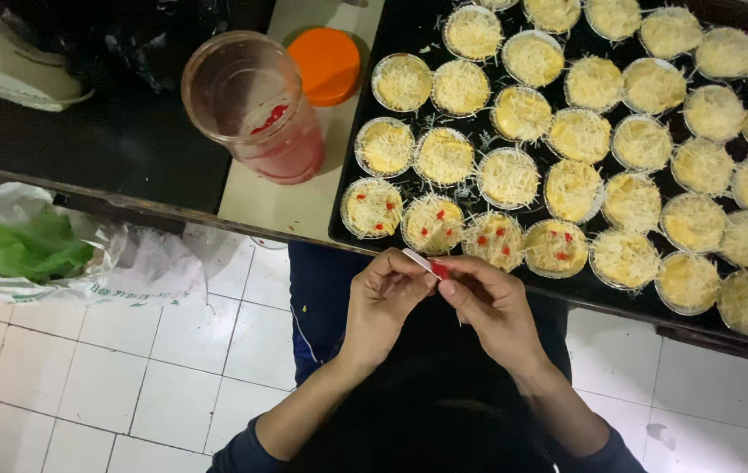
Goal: The person places small red cherry pieces onto cheese-topped pastries in foil cups using a thin stick tool and their hands.
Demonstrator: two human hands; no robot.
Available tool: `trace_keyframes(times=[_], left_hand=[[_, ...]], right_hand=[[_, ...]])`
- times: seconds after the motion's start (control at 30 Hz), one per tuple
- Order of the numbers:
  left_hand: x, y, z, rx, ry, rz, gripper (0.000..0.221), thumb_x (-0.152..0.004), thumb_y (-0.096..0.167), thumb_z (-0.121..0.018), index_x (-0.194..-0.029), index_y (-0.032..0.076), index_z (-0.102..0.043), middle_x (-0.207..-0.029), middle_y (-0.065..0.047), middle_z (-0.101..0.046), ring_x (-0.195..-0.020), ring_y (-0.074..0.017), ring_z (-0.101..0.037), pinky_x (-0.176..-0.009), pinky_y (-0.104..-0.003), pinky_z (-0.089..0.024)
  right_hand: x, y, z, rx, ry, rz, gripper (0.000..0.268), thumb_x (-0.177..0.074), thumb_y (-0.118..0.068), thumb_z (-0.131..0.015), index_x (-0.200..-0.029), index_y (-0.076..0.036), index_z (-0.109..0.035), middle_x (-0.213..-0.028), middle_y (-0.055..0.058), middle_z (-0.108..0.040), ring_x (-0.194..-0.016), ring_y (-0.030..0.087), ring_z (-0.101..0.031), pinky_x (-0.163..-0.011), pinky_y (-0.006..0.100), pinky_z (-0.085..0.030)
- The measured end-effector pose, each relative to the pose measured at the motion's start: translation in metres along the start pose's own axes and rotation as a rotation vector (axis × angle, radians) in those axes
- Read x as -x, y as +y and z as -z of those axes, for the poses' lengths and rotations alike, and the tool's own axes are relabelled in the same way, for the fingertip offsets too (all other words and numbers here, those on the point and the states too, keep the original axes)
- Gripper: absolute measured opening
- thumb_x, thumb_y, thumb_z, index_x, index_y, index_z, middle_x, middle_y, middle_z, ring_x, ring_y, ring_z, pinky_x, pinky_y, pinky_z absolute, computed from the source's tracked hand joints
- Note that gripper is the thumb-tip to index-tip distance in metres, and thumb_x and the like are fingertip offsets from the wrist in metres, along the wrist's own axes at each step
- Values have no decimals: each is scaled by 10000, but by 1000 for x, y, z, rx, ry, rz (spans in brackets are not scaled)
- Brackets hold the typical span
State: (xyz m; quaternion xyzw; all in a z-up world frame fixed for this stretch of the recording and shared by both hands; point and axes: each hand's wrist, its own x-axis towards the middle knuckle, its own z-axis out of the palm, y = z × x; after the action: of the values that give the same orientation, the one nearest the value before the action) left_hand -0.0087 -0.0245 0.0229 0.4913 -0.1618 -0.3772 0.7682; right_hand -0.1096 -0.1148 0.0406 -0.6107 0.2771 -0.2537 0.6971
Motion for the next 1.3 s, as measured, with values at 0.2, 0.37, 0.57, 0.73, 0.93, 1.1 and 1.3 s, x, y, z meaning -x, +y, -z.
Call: trace_keyframes(times=[0.2,0.37,0.57,0.73,0.93,1.1,1.3], left_hand=[[-3,-22,6,35,-75,33,100,-771,-64,-659,-815,-53,-569,-728,-128,-584,-725,-147,-610,-645,-237,-526],[-2,-9,1,10,-189,56,161,-766,-25,-670,-888,-54,-569,-806,-161,-596,-780,-200,-626,-699,-282,-521],[-8,1,-4,149,-222,219,292,-851,79,-446,-1109,-57,-437,-894,-167,-577,-833,-215,-618,-760,-296,-515],[-9,-10,-6,115,-172,226,239,-861,80,-533,-1040,-78,-526,-881,-202,-621,-782,-217,-636,-721,-317,-544],[-12,-5,-1,88,-43,239,215,-813,52,-643,-945,-97,-559,-809,-211,-632,-690,-240,-670,-617,-308,-576],[-11,-17,4,139,-65,206,262,-815,49,-626,-1002,-99,-519,-819,-188,-616,-669,-226,-654,-571,-287,-572],[-11,-18,13,116,-119,183,201,-823,2,-608,-973,-113,-541,-849,-233,-612,-688,-247,-651,-585,-327,-579]], right_hand=[[1,21,15,-167,-32,-129,162,-830,-78,-594,-923,51,-626,-637,94,-492,-466,63,-386,-362,164,-317],[-6,3,19,-259,-82,-206,223,-862,-127,-555,-1034,15,-551,-620,96,-488,-422,61,-371,-352,162,-280],[-9,-6,25,0,-148,-93,210,-875,-71,-528,-1070,-27,-462,-622,81,-492,-447,72,-408,-384,176,-321],[-13,-13,26,293,-137,43,133,-852,-82,-579,-947,-10,-640,-637,123,-636,-545,119,-547,-470,223,-445],[-13,-25,29,289,-197,56,260,-819,-71,-595,-1069,-17,-640,-716,148,-656,-707,199,-623,-610,312,-504],[-13,-20,26,331,-227,66,307,-783,-49,-641,-1087,-6,-634,-692,142,-634,-611,152,-549,-517,307,-475],[-22,-33,18,356,-234,40,302,-766,-53,-661,-1067,-31,-657,-717,154,-666,-668,162,-588,-559,329,-525]])
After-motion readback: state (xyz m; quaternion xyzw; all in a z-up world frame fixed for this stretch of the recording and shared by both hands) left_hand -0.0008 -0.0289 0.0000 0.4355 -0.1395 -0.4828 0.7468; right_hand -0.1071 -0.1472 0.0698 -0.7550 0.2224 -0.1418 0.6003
